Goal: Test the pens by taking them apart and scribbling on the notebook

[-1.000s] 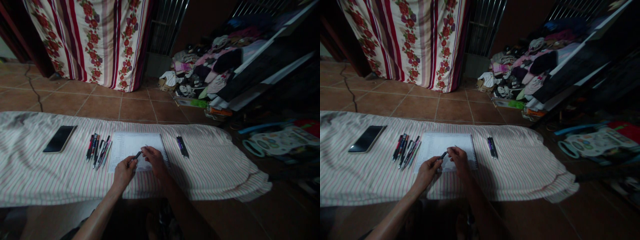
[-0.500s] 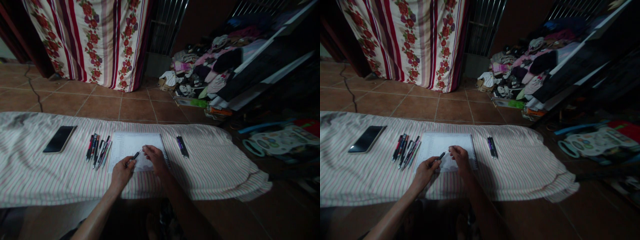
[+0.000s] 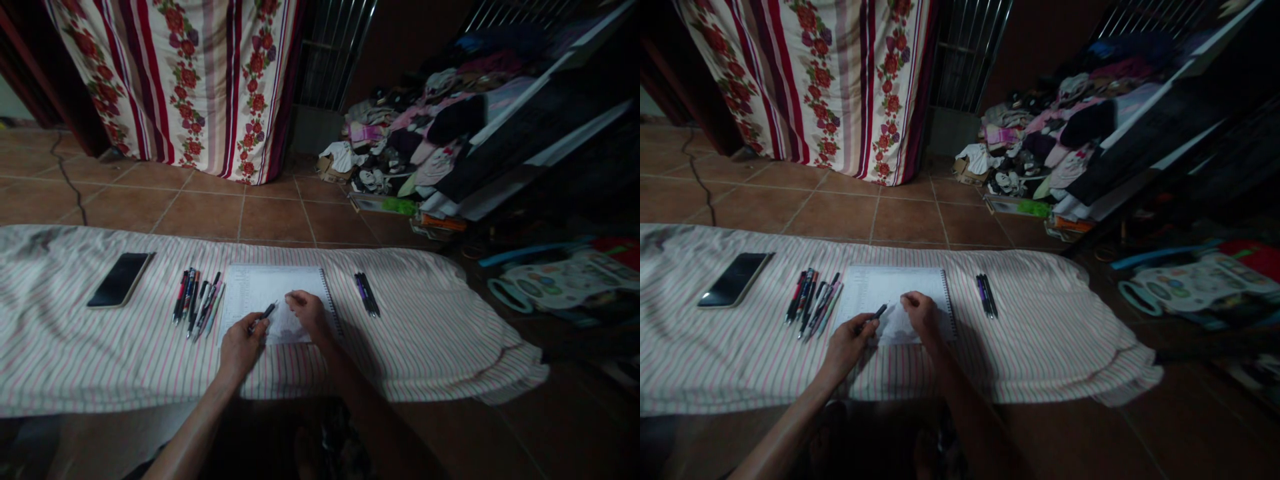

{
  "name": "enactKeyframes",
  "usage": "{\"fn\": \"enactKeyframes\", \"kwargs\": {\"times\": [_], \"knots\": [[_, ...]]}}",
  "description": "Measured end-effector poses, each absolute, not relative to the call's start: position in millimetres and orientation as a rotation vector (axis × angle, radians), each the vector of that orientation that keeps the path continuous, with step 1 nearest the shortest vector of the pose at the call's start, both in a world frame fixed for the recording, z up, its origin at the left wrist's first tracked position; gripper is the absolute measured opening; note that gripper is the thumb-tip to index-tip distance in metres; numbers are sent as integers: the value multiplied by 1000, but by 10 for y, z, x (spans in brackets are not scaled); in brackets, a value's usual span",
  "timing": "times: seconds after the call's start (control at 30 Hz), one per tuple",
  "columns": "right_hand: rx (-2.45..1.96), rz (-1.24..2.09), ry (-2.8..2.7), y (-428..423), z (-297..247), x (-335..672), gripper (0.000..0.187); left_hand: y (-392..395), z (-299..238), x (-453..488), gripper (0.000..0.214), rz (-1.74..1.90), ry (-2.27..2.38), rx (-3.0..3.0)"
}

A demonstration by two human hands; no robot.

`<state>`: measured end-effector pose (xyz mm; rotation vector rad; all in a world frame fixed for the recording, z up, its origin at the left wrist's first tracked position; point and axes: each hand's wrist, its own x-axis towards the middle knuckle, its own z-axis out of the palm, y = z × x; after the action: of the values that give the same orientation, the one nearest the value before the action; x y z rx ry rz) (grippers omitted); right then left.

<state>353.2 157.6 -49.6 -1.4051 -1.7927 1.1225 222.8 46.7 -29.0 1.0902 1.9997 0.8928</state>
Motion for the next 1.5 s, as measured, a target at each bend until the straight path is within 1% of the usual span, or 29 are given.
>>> {"fn": "enactKeyframes", "kwargs": {"times": [0.1, 0.2, 0.4, 0.67, 1.07, 1.3, 1.5], "knots": [[-1436, 926, -1950, 1582, -499, 3514, 15, 478, -236, 2250, 35, 856, 2015, 1098], [-1474, 761, -2069, 1588, -476, 3465, 14, 484, -206, 2263, 34, 821, 2041, 1091], [-1589, 593, -2154, 1803, -457, 3445, 19, 477, -261, 2234, 34, 872, 2039, 1053], [-1765, 581, -2170, 2130, -450, 3754, 22, 484, -261, 2226, 34, 818, 2057, 1058], [-1693, 615, -2238, 2100, -563, 3722, 19, 516, -216, 2305, 37, 817, 2024, 1052], [-1640, 653, -2145, 2086, -596, 3757, 19, 527, -233, 2321, 36, 828, 2017, 1050], [-1568, 785, -1975, 1987, -636, 3819, 24, 534, -236, 2352, 37, 824, 2010, 1080]]}}
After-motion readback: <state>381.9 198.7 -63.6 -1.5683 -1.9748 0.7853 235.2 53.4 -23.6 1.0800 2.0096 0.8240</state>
